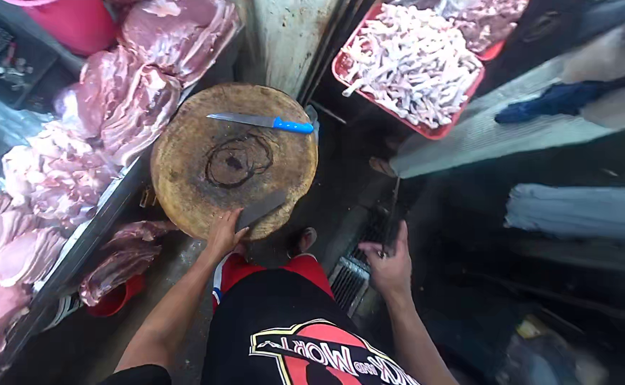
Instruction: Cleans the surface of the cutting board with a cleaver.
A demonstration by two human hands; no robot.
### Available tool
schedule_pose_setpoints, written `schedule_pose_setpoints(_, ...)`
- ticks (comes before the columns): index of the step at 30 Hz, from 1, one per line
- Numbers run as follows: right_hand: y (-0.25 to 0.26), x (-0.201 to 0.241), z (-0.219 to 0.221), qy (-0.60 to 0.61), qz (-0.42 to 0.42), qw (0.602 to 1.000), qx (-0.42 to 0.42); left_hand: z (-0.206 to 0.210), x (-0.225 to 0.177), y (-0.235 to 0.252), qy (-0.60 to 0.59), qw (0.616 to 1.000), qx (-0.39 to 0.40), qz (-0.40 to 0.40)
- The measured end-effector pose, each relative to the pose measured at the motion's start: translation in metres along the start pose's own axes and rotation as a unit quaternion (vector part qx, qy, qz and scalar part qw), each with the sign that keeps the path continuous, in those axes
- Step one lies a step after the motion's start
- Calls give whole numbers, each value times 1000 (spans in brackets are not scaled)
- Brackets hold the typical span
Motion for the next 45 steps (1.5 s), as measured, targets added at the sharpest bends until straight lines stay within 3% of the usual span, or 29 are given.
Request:
schedule_pose_setpoints(3,-16,31,37,45,39,996,69,3,11,0,43,999,-9,-3)
schedule_pose_setpoints(7,-29,29,77,-145,77,973,160,8,12,-4,43,998,-50,3)
schedule_pose_setpoints(12,-23,22,98,-200,119,935,267,-20,-2,-28,46,998,-22,-34)
schedule_pose_setpoints(17,0,26,103,-373,102,868,311,-65,-33,-76,47,987,-156,2)
schedule_pose_setpoints(20,13,15,109,-439,49,830,341,-36,-71,-55,93,984,-130,78)
schedule_pose_setpoints(24,30,1,107,-470,18,809,353,23,-102,-15,155,982,-67,86)
schedule_pose_setpoints(29,49,-10,84,-494,17,798,346,25,-129,8,149,982,-35,108)
schedule_pose_setpoints(33,52,-6,107,-490,22,780,389,19,-108,23,147,981,-23,123)
schedule_pose_setpoints(40,-9,22,250,-375,-41,781,498,11,55,-73,174,981,-74,31)
schedule_pose_setpoints(42,-9,19,246,-374,-41,786,491,5,51,-69,190,979,-59,42)
schedule_pose_setpoints(45,22,0,179,-398,7,815,422,8,-25,-20,158,983,-36,88)
Point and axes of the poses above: each hand's wrist, its own y-axis towards the middle knuckle, its own z-axis out of the palm, x = y × z, the point moved 1 cm from there along y, towards the middle knuckle, and after that the axes turned 15 degrees about y, right-handed, at the moved point
